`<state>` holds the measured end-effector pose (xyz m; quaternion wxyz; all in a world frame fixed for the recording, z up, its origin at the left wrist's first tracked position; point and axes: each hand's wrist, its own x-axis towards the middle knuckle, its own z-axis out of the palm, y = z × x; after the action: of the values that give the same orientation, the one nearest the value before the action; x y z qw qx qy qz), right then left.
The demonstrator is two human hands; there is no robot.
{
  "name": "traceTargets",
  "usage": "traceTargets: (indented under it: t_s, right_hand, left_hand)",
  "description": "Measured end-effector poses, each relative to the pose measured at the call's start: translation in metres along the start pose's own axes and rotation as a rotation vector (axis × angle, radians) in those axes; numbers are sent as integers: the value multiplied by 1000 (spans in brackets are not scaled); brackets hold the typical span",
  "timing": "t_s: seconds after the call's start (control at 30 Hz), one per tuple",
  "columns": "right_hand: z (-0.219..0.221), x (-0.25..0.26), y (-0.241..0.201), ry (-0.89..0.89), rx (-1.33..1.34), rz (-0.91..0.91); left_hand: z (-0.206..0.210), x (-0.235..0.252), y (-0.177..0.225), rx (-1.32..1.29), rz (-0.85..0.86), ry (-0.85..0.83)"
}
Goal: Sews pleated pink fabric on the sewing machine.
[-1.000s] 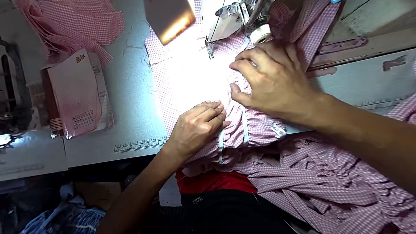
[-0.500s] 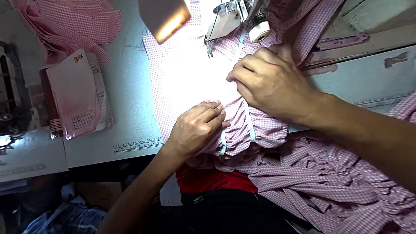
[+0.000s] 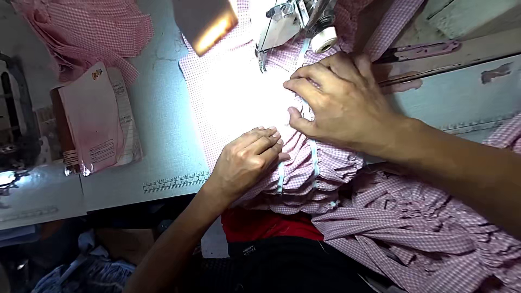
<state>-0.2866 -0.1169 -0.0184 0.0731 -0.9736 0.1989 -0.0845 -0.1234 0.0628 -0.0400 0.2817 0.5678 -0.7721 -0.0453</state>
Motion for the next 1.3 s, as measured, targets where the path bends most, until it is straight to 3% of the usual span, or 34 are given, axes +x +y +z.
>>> traceTargets:
  t_s: [0.17,0.33,0.47,0.67,0.83,1.0,1.17,1.3]
  right_hand:
    - [2,-3,3,53,25,-102]
    - [-1,-1,2,12,-6,-39]
    - [1,0,4,47,29,-140]
    - [0,-1,1,-10,17,-43]
    - [-1,0,3,29,39,-109]
    - [-4,2,0,-16,-14,-16]
    - [-2,2,0,15,37,-115]
    - [-5,2,1,-16,-10,-59]
  left_hand:
    - [-1,0,0,-22,-4,-5]
    - [-1,1,-1,-21,-3,-10]
    - [-2,2,-2,-28,-2,-12]
    - [-2,2,-3,-36,6,-10]
    - [-3,3,-2,-42,0,-23]
    - [-3,2,-4,-36,0,-16]
    - [-3,2,-2,-27,1,-21]
    - [-2,3,-2,-31,3,-8]
